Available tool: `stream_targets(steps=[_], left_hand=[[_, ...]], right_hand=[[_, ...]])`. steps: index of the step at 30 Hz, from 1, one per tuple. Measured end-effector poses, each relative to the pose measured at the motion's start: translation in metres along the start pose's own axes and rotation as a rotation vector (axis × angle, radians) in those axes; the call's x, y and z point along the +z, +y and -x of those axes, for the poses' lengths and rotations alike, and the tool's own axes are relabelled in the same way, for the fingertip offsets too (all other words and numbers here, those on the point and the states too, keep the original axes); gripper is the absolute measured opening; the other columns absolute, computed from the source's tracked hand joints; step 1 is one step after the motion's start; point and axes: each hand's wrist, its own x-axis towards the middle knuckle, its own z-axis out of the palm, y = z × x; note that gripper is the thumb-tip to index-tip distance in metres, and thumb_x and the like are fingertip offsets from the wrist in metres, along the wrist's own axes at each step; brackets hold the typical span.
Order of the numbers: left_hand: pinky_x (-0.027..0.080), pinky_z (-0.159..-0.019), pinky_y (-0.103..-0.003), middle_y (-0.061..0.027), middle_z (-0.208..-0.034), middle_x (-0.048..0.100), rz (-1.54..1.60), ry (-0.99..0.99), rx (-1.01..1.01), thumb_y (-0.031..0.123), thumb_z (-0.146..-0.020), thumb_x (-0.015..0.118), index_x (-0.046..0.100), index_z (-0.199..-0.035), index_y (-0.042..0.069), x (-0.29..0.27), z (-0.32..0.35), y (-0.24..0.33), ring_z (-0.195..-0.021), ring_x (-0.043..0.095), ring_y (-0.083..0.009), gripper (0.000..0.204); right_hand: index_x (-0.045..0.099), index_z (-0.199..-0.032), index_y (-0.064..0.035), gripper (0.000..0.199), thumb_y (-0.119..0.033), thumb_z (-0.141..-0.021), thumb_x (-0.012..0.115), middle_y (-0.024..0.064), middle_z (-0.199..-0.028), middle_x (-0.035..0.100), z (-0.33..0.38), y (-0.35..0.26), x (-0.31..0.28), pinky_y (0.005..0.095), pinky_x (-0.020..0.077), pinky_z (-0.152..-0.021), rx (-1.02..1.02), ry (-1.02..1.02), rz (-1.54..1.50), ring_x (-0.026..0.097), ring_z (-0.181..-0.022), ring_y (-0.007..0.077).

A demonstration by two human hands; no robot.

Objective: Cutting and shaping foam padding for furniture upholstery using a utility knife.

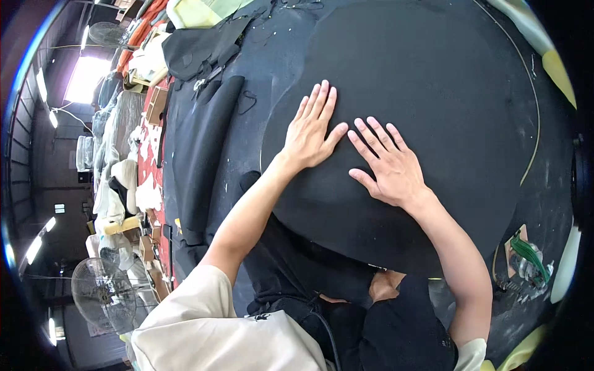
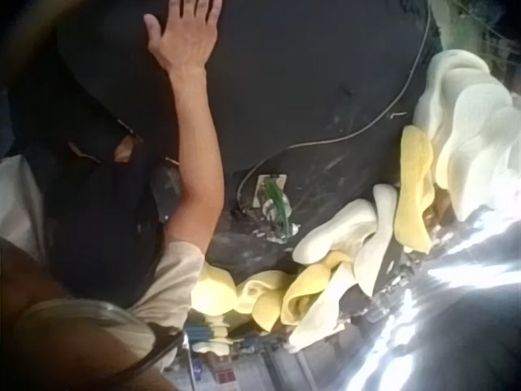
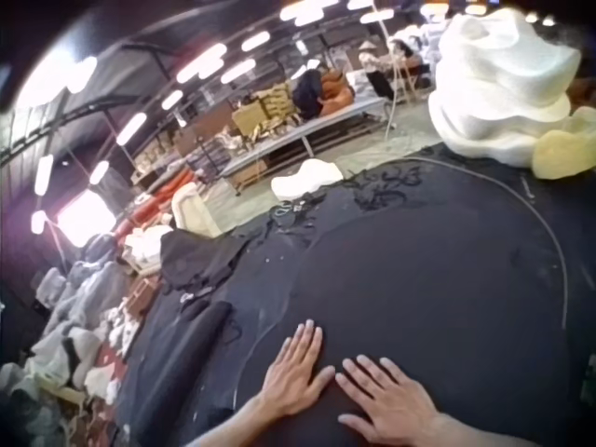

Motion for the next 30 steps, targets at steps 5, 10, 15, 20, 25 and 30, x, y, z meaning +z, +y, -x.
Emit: stream_targets(steps=[5, 10, 15, 20, 25, 30], left_hand=[[0.018, -0.132, -0.049, -0.0283, -0.173, 0.022, 0.020, 0.118, -0.097, 0.053, -0.109, 0.044, 0.026, -0.164, -0.007, 0.010, -0.082, -0.056, -0.163, 0.020, -0.0388, 0.083], [0.022, -0.130, -0.052, -0.0300, -0.172, 0.024, -0.006, 0.116, -0.200, 0.053, -0.110, 0.041, 0.023, -0.164, -0.010, 0.012, -0.118, -0.075, -0.160, 0.027, -0.0407, 0.085], [0.014, -0.132, -0.052, -0.0301, -0.172, 0.024, -0.098, 0.091, -0.415, 0.057, -0.109, 0.042, 0.017, -0.165, -0.010, 0.006, -0.049, -0.061, -0.163, 0.018, -0.0395, 0.091], [0.014, -0.130, -0.059, -0.0292, -0.174, 0.020, -0.084, 0.076, -0.523, 0.051, -0.104, 0.056, 0.019, -0.167, -0.007, -0.007, 0.063, -0.032, -0.163, 0.016, -0.0435, 0.093], [0.019, -0.129, -0.056, -0.0285, -0.173, 0.023, -0.057, 0.080, -0.561, 0.048, -0.101, 0.059, 0.020, -0.167, -0.005, -0.008, 0.077, -0.026, -0.161, 0.022, -0.0435, 0.093], [0.020, -0.129, -0.051, -0.0277, -0.173, 0.022, -0.082, 0.046, -0.569, 0.045, -0.104, 0.055, 0.018, -0.168, -0.004, -0.012, 0.082, -0.025, -0.161, 0.024, -0.0423, 0.089]], right_hand=[[0.036, -0.167, -0.0139, 0.076, -0.062, -0.108, 0.040, 0.0091, -0.174, 0.030, -0.048, 0.017, 0.003, 0.0471, 0.0161, -0.134, -0.038, 0.003, 0.044, 0.024, -0.162, 0.0262], [0.035, -0.167, -0.0120, 0.078, -0.064, -0.109, 0.036, 0.0077, -0.174, 0.032, -0.098, 0.059, 0.001, 0.0435, 0.0162, -0.135, 0.026, 0.059, 0.179, 0.024, -0.163, 0.0236], [0.030, -0.168, -0.0114, 0.082, -0.067, -0.108, 0.034, 0.0077, -0.176, 0.028, -0.155, 0.094, -0.004, 0.0416, 0.0124, -0.136, 0.149, 0.072, 0.282, 0.019, -0.164, 0.0241], [0.032, -0.167, -0.0081, 0.086, -0.068, -0.106, 0.039, 0.0107, -0.176, 0.027, -0.153, 0.042, 0.017, 0.0446, 0.0095, -0.135, -0.290, -0.050, 0.035, 0.017, -0.165, 0.0256], [0.034, -0.166, -0.0062, 0.085, -0.067, -0.107, 0.037, 0.0108, -0.174, 0.031, -0.190, 0.031, 0.036, 0.0433, 0.0136, -0.135, -0.371, -0.045, -0.030, 0.023, -0.163, 0.0246], [0.030, -0.168, -0.0106, 0.081, -0.065, -0.108, 0.036, 0.0061, -0.176, 0.029, -0.248, 0.088, 0.019, 0.0415, 0.0151, -0.135, -0.087, 0.061, 0.172, 0.022, -0.163, 0.0217]])
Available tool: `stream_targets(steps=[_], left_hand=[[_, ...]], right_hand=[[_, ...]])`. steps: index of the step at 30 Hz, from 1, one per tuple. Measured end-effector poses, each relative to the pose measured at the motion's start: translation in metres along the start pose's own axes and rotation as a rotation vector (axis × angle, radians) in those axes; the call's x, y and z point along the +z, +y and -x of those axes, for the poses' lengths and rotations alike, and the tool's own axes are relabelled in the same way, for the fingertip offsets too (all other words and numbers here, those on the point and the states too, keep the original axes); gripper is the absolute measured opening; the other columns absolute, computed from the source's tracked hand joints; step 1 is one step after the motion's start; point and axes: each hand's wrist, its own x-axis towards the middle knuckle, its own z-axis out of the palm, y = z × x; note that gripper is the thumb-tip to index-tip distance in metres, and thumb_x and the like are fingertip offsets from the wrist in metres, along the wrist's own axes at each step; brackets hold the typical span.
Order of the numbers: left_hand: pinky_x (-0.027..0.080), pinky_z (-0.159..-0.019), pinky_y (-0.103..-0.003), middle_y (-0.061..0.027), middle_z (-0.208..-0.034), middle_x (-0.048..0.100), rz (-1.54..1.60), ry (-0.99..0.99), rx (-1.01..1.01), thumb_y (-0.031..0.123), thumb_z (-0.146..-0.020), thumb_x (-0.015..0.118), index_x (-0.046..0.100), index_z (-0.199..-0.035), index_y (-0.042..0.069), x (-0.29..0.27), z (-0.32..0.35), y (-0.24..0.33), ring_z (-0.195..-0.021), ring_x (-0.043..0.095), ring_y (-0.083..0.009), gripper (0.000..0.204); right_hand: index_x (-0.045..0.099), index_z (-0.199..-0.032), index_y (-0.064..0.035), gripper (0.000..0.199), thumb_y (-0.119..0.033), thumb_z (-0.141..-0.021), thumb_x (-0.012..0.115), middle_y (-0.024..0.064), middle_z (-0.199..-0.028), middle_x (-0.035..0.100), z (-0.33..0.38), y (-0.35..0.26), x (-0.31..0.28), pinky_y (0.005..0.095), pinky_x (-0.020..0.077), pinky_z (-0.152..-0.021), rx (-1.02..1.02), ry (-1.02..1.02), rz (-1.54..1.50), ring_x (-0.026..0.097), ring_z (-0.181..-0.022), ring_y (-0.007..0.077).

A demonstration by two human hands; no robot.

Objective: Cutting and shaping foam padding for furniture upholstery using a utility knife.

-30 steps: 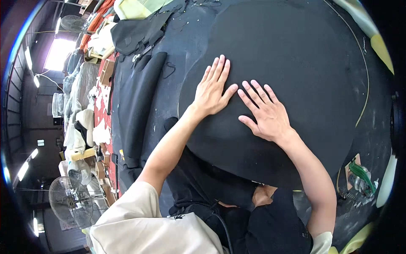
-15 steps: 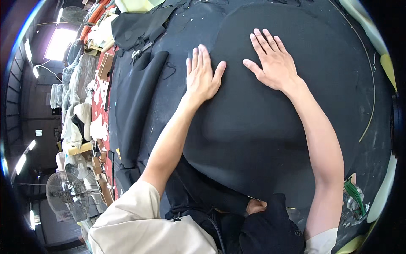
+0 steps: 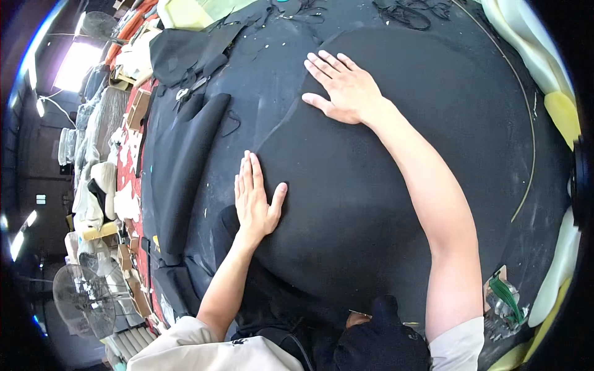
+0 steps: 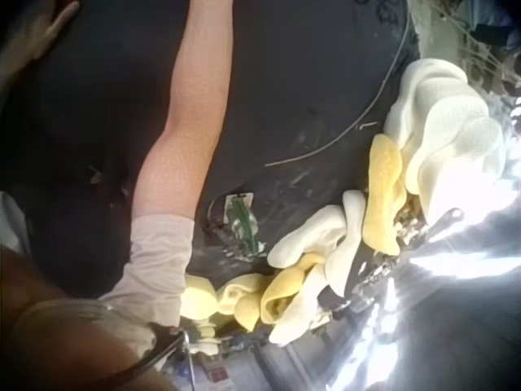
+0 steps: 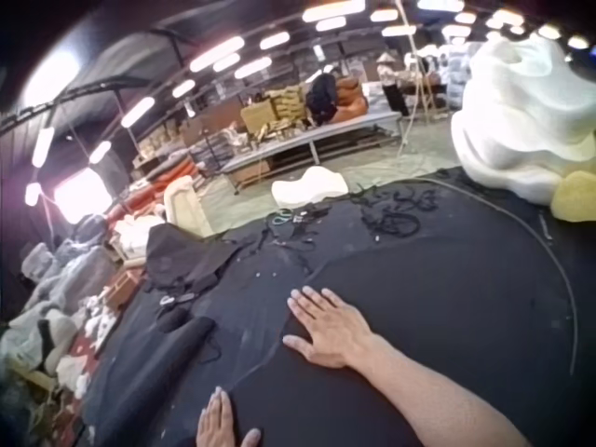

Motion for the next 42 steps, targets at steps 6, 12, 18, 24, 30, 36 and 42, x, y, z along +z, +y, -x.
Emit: stream_targets(steps=[6, 12, 18, 24, 30, 36, 42], left_hand=[[0.022, -0.128, -0.052, -0.0277, -0.172, 0.025, 0.022, 0.019, 0.023, 0.043, -0.105, 0.056, 0.019, -0.168, -0.003, 0.004, -0.002, 0.004, -0.158, 0.028, -0.0434, 0.087], [0.023, -0.128, -0.055, -0.0271, -0.171, 0.029, 0.057, 0.048, 0.027, 0.046, -0.105, 0.057, 0.022, -0.167, -0.004, 0.003, -0.001, -0.001, -0.159, 0.028, -0.0416, 0.087], [0.022, -0.129, -0.055, -0.0264, -0.172, 0.027, 0.055, 0.057, 0.027, 0.049, -0.105, 0.054, 0.021, -0.167, -0.003, 0.009, 0.001, -0.004, -0.160, 0.027, -0.0405, 0.089], [0.019, -0.130, -0.055, -0.0229, -0.175, 0.023, 0.027, 0.112, 0.034, 0.051, -0.107, 0.052, 0.022, -0.168, -0.002, 0.014, 0.009, 0.000, -0.162, 0.021, -0.0393, 0.086], [0.015, -0.131, -0.057, -0.0262, -0.175, 0.018, -0.012, 0.154, 0.104, 0.052, -0.109, 0.047, 0.022, -0.167, -0.004, 0.026, 0.043, -0.005, -0.163, 0.015, -0.0421, 0.085], [0.011, -0.128, -0.064, -0.0288, -0.175, 0.013, 0.054, 0.099, 0.092, 0.058, -0.103, 0.056, 0.022, -0.168, 0.000, 0.024, 0.115, -0.001, -0.162, 0.009, -0.0510, 0.094], [0.009, -0.128, -0.067, -0.0311, -0.175, 0.005, 0.083, 0.006, 0.198, 0.091, -0.076, 0.065, 0.018, -0.171, 0.008, 0.016, 0.141, -0.011, -0.162, 0.003, -0.0503, 0.134]], right_hand=[[0.023, -0.171, -0.0140, 0.083, -0.068, -0.108, 0.028, 0.0037, -0.178, 0.022, -0.009, 0.065, -0.013, 0.0394, 0.0121, -0.136, 0.286, -0.041, 0.060, 0.017, -0.164, 0.0195], [0.025, -0.170, -0.0107, 0.087, -0.070, -0.107, 0.029, 0.0061, -0.177, 0.025, 0.026, 0.114, -0.030, 0.0395, 0.0132, -0.135, 0.542, 0.051, 0.107, 0.018, -0.164, 0.0218], [0.020, -0.170, -0.0052, 0.094, -0.072, -0.105, 0.031, 0.0113, -0.178, 0.020, 0.125, 0.147, -0.060, 0.0403, 0.0116, -0.135, 0.876, 0.097, 0.162, 0.015, -0.165, 0.0245], [0.018, -0.168, 0.0028, 0.097, -0.070, -0.106, 0.032, 0.0207, -0.177, 0.016, 0.219, 0.105, -0.068, 0.0448, 0.0121, -0.134, 1.087, 0.113, 0.171, 0.013, -0.165, 0.0323], [0.020, -0.167, 0.0059, 0.097, -0.069, -0.107, 0.032, 0.0238, -0.175, 0.022, 0.318, 0.035, -0.078, 0.0466, 0.0121, -0.133, 1.143, 0.084, 0.263, 0.017, -0.164, 0.0352], [0.017, -0.168, 0.0051, 0.092, -0.064, -0.109, 0.033, 0.0274, -0.176, 0.015, 0.419, -0.055, -0.088, 0.0510, 0.0100, -0.133, 1.227, 0.114, 0.236, 0.012, -0.164, 0.0399], [0.015, -0.171, -0.0090, 0.078, -0.054, -0.111, 0.036, 0.0224, -0.177, 0.013, 0.427, -0.169, -0.059, 0.0512, 0.0130, -0.133, 0.950, -0.019, 0.292, 0.012, -0.165, 0.0379]])
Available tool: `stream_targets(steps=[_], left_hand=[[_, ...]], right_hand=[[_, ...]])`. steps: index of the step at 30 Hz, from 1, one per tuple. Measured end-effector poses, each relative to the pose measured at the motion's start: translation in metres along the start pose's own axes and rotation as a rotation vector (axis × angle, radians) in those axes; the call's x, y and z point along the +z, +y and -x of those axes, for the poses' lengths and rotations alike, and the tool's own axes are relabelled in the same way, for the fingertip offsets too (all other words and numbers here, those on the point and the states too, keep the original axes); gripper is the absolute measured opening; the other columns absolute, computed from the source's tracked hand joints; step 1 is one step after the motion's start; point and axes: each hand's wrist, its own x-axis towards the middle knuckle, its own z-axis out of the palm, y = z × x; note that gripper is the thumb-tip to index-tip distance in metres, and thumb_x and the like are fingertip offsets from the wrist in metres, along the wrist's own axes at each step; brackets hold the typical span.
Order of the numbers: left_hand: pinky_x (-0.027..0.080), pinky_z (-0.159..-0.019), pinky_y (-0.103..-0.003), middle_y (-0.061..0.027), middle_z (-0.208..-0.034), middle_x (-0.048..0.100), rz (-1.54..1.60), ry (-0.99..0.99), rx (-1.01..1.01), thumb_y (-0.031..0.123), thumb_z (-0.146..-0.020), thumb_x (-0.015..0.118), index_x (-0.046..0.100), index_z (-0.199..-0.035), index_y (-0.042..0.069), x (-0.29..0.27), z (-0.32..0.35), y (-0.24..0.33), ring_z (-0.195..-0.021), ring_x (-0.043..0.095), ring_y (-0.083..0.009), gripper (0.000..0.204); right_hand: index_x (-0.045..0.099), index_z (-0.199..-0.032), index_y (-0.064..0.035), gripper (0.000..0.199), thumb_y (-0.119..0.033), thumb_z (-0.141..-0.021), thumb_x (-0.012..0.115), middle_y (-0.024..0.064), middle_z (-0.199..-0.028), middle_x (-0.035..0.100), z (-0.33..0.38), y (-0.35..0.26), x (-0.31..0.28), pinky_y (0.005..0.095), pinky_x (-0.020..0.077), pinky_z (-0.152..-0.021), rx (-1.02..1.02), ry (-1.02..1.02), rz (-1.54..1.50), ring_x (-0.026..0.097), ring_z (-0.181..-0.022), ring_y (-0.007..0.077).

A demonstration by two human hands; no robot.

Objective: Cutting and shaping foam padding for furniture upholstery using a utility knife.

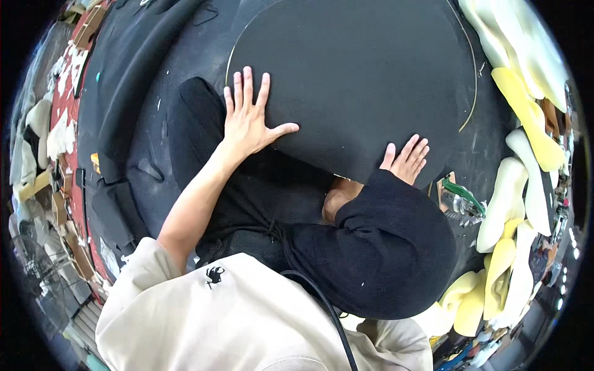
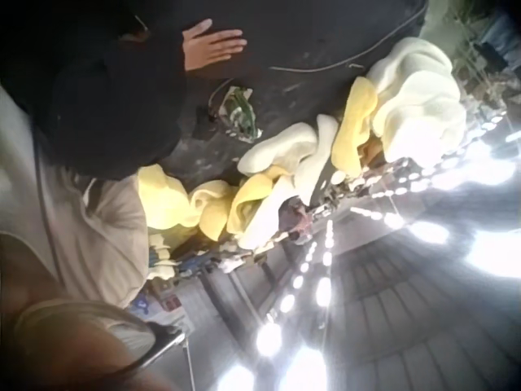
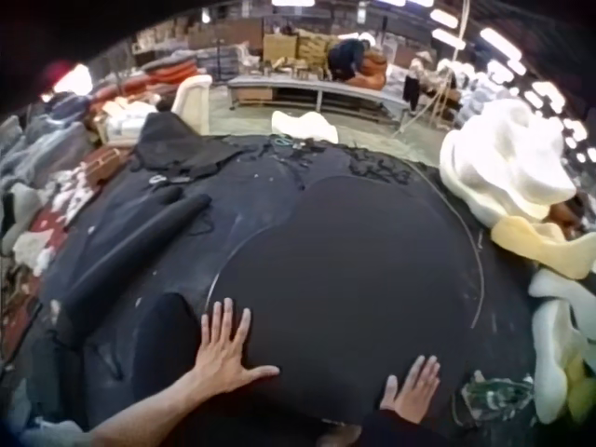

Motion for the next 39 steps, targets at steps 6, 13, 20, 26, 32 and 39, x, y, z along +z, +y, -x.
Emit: stream_targets(steps=[6, 13, 20, 26, 32, 39], left_hand=[[0.012, -0.129, -0.065, -0.0273, -0.176, 0.007, -0.140, -0.168, 0.100, 0.093, -0.075, 0.058, 0.018, -0.172, 0.015, -0.004, 0.038, -0.014, -0.164, 0.005, -0.0457, 0.131], [0.023, -0.130, -0.057, -0.0231, -0.177, 0.003, 0.315, -0.239, -0.166, 0.046, -0.088, 0.084, 0.015, -0.171, 0.007, -0.036, 0.034, -0.019, -0.162, 0.017, -0.0443, 0.114], [0.050, -0.114, -0.040, -0.0231, -0.161, 0.045, 1.062, 0.215, -0.432, 0.003, -0.106, 0.057, 0.041, -0.158, -0.001, -0.003, 0.032, -0.050, -0.138, 0.059, -0.0329, 0.054], [0.054, -0.108, -0.039, -0.0152, -0.141, 0.064, 1.035, 0.176, -0.432, 0.007, -0.100, 0.069, 0.053, -0.150, 0.002, 0.013, 0.022, -0.058, -0.132, 0.061, -0.0271, 0.052], [0.054, -0.110, -0.043, -0.0186, -0.155, 0.050, 0.878, 0.042, -0.403, 0.005, -0.097, 0.075, 0.044, -0.158, 0.006, -0.010, 0.018, -0.060, -0.141, 0.052, -0.0320, 0.069], [0.036, -0.125, -0.043, -0.0221, -0.160, 0.046, 1.145, 0.020, -0.402, 0.008, -0.102, 0.071, 0.038, -0.160, -0.001, 0.018, 0.019, -0.087, -0.149, 0.046, -0.0314, 0.067]], right_hand=[[0.008, -0.172, -0.0073, 0.080, -0.051, -0.111, 0.035, 0.0267, -0.177, -0.002, 0.002, -0.045, -0.018, 0.0560, 0.0047, -0.133, -0.381, -0.356, -0.057, -0.003, -0.165, 0.0432], [0.027, -0.171, -0.0220, 0.074, -0.055, -0.108, 0.048, 0.0146, -0.178, 0.019, -0.031, -0.092, -0.023, 0.0490, 0.0153, -0.133, -0.929, -0.206, -0.135, 0.016, -0.165, 0.0305], [0.041, -0.165, -0.0160, 0.068, -0.048, -0.106, 0.054, 0.0126, -0.173, 0.033, -0.031, -0.209, -0.010, 0.0490, 0.0215, -0.131, -1.261, -0.161, -0.367, 0.027, -0.161, 0.0299], [0.041, -0.165, -0.0179, 0.071, -0.051, -0.105, 0.057, 0.0072, -0.173, 0.034, -0.015, -0.172, -0.021, 0.0497, 0.0200, -0.132, -1.419, -0.310, -0.310, 0.026, -0.162, 0.0281], [0.023, -0.171, -0.0246, 0.067, -0.051, -0.112, 0.039, 0.0069, -0.179, 0.017, 0.023, -0.060, -0.017, 0.0503, 0.0138, -0.134, -0.854, -0.271, -0.083, 0.016, -0.165, 0.0275], [0.031, -0.166, -0.0013, 0.073, -0.039, -0.108, 0.054, 0.0236, -0.173, 0.026, 0.176, 0.075, -0.045, 0.0519, 0.0219, -0.130, -0.041, -0.280, -0.070, 0.025, -0.161, 0.0401]])
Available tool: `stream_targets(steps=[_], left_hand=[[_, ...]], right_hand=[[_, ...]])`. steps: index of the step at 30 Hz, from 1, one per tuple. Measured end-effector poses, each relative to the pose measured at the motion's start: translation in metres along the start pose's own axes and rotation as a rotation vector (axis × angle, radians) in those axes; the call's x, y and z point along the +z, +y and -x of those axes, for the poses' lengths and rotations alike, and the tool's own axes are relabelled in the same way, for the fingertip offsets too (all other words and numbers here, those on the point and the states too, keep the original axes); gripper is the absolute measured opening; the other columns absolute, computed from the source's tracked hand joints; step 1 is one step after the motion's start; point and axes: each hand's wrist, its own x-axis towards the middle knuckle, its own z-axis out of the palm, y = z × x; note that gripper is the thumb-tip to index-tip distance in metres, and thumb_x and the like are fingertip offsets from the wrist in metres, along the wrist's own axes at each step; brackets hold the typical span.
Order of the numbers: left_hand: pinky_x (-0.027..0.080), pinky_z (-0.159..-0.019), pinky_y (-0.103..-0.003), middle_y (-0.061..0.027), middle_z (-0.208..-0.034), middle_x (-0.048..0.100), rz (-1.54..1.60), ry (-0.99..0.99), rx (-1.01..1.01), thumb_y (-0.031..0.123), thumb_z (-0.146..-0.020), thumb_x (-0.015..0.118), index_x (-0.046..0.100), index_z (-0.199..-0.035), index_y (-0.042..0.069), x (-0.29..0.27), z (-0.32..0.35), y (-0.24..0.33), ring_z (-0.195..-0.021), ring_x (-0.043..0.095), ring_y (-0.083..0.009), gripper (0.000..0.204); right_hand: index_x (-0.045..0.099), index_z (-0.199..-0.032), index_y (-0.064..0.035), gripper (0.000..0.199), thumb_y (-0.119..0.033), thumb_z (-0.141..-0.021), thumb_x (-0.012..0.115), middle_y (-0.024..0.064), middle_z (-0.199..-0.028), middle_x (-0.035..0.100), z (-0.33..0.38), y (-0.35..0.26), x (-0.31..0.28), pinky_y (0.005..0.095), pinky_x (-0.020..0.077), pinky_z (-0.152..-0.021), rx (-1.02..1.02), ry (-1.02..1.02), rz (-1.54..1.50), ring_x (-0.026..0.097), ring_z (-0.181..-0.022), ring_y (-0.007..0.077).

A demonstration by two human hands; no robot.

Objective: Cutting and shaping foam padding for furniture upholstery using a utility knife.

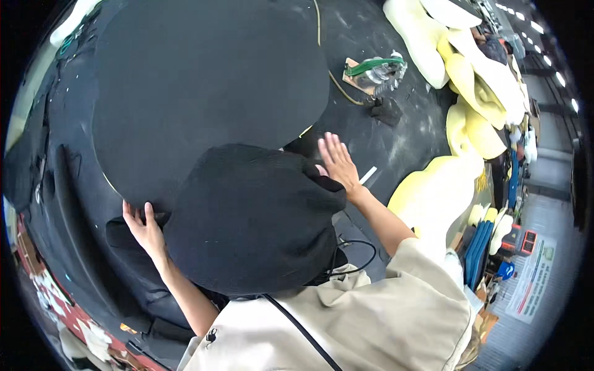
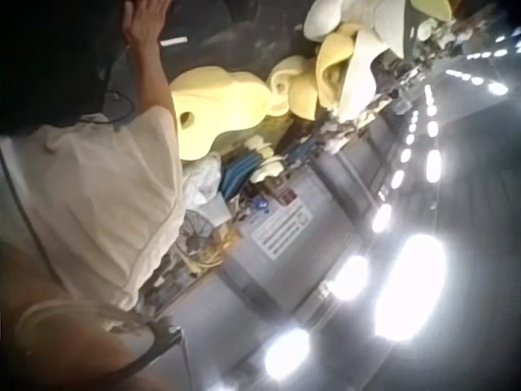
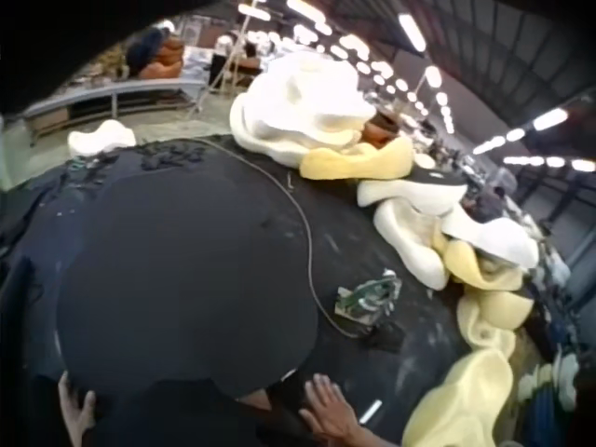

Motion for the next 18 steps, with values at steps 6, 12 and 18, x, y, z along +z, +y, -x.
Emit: stream_targets(steps=[6, 12, 18], left_hand=[[0.039, -0.121, -0.039, -0.0214, -0.160, 0.045, 0.146, -0.069, -0.040, 0.021, -0.104, 0.074, 0.034, -0.162, 0.001, -0.010, -0.014, -0.016, -0.145, 0.049, -0.0274, 0.074], [0.041, -0.119, -0.039, -0.0249, -0.166, 0.035, -0.096, 0.003, -0.090, 0.027, -0.104, 0.073, 0.027, -0.166, 0.004, -0.002, -0.013, 0.051, -0.146, 0.048, -0.0302, 0.080], [0.038, -0.122, -0.043, -0.0250, -0.167, 0.035, -0.113, 0.042, 0.018, 0.028, -0.103, 0.075, 0.031, -0.165, 0.005, -0.028, -0.048, 0.077, -0.152, 0.041, -0.0324, 0.080]], right_hand=[[0.051, -0.153, -0.0014, 0.060, -0.034, -0.104, 0.064, 0.0264, -0.165, 0.040, 0.100, 0.000, 0.017, 0.0545, 0.0292, -0.127, 0.412, 0.119, -0.177, 0.038, -0.154, 0.0444], [0.064, -0.129, -0.0061, 0.039, -0.028, -0.098, 0.071, 0.0144, -0.122, 0.064, 0.129, 0.024, 0.027, 0.0499, 0.0473, -0.102, 0.668, 0.223, -0.172, 0.062, -0.117, 0.0366], [0.063, -0.119, -0.0005, 0.044, -0.033, -0.095, 0.077, 0.0180, -0.110, 0.066, 0.165, 0.071, 0.065, 0.0459, 0.0531, -0.093, 1.030, 0.336, -0.354, 0.066, -0.104, 0.0350]])
